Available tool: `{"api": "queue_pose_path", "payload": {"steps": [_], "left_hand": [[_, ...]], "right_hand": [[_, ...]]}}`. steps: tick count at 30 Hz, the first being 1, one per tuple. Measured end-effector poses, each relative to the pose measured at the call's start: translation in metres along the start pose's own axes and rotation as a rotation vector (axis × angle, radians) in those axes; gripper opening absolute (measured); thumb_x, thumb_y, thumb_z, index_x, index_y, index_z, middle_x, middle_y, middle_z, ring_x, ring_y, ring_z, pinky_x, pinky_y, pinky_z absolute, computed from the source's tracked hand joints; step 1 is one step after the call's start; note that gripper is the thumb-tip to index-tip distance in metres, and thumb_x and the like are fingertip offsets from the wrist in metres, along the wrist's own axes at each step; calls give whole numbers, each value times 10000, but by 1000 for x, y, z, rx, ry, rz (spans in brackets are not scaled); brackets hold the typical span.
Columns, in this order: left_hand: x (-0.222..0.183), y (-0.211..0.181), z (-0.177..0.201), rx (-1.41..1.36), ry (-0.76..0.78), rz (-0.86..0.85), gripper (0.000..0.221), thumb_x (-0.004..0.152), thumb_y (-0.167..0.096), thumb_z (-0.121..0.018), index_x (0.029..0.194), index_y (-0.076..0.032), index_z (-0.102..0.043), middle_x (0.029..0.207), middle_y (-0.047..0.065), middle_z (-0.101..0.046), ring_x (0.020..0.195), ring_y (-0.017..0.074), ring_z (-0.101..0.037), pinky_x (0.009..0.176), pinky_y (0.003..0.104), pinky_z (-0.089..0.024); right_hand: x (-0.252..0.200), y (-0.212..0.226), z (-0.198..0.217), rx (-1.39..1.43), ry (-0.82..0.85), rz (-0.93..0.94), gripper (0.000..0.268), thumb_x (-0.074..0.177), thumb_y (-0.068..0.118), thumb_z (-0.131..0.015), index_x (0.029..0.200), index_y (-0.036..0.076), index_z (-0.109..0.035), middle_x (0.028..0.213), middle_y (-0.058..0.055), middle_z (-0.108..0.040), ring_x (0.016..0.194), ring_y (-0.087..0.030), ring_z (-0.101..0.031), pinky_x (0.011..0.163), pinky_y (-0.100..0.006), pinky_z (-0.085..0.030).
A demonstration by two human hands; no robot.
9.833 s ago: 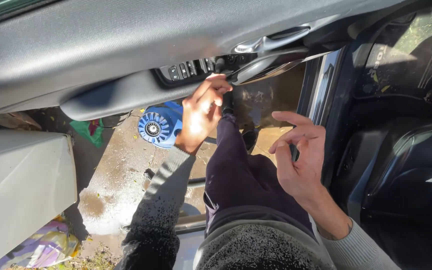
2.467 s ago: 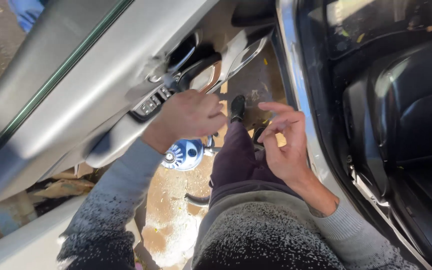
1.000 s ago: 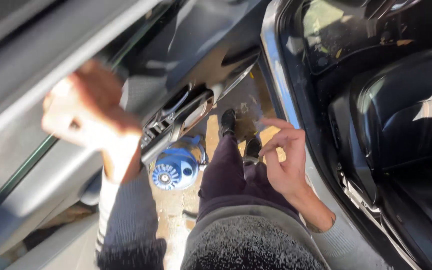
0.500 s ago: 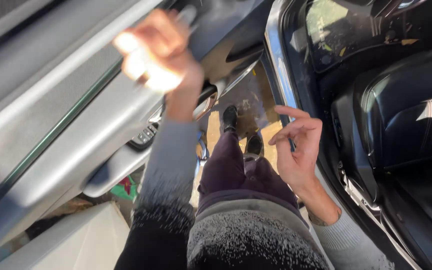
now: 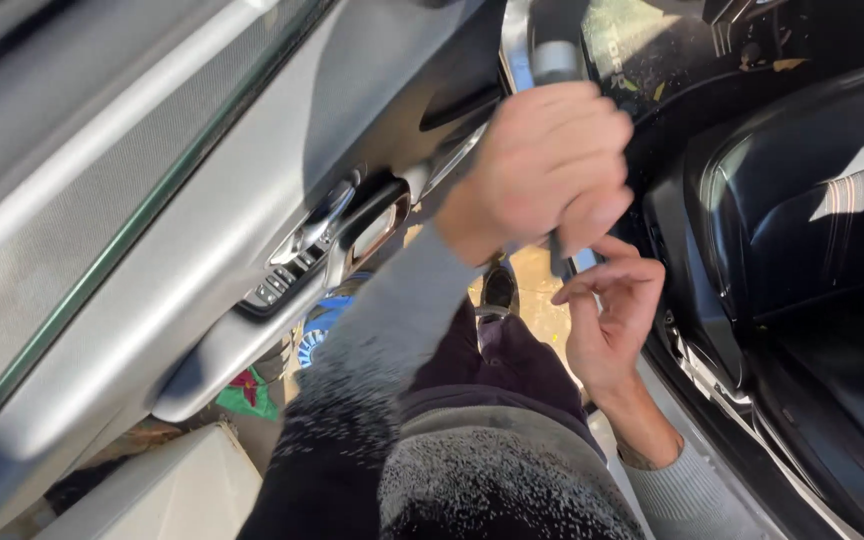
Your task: Detailing the interior door panel of a car using a brush and a microfiber cloth.
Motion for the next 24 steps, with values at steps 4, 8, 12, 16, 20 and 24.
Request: {"api": "queue_pose_path", "payload": {"steps": [4,8,12,16,20,24], "left_hand": [[-3,-1,44,268,232,-65,322,891,-77,-605,600,-95,-467,619,38,-362,497,245,-429,492,413,-340],[5,42,2,277,300,-83,181,995,-116,-630,819,-82,-602,758,49,-504,626,247,-543,570,386,-406],[11,45,-22,503,327,-103,199,957,-238,-738,822,-150,-621,694,-10,-520,556,173,-532,489,340,-392],[-23,-18,50,810,590,164,189,971,-161,-746,850,-182,-602,693,-14,-428,582,160,-500,525,331,-400],[-42,-86,55,695,570,329,238,904,-26,-674,734,-133,-547,634,37,-409,502,214,-443,478,362,-333],[-95,-112,-14,160,489,470,336,832,-173,-751,664,-84,-474,640,65,-405,527,258,-448,504,409,-334]], "right_hand": [[2,2,15,-37,-59,-6,402,923,-209,-448,1213,44,-331,1416,-271,-512,780,-157,-648,694,-279,-573],[11,-2,13,-19,-97,-8,410,935,-211,-448,1229,50,-330,1430,-265,-507,761,-165,-636,695,-275,-579],[17,12,11,-14,-58,-2,414,944,-212,-438,1236,58,-325,1428,-255,-503,757,-172,-657,689,-258,-578],[12,9,33,10,-77,19,401,977,-208,-438,1246,68,-325,1436,-250,-507,767,-164,-658,712,-267,-594],[3,5,30,-54,-32,-9,457,906,-201,-496,1253,52,-339,1371,-256,-539,1007,-232,-627,850,-322,-574],[-6,-28,-1,46,402,-107,556,875,-75,-642,1392,12,-456,1570,-227,-420,1324,-240,-567,975,-289,-533]]}}
Point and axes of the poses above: each hand's wrist, its own x-axis towards the middle knuckle, its own z-axis out of the back of the hand, y = z × x, the point moved 2 cm from there along x, towards the middle knuckle
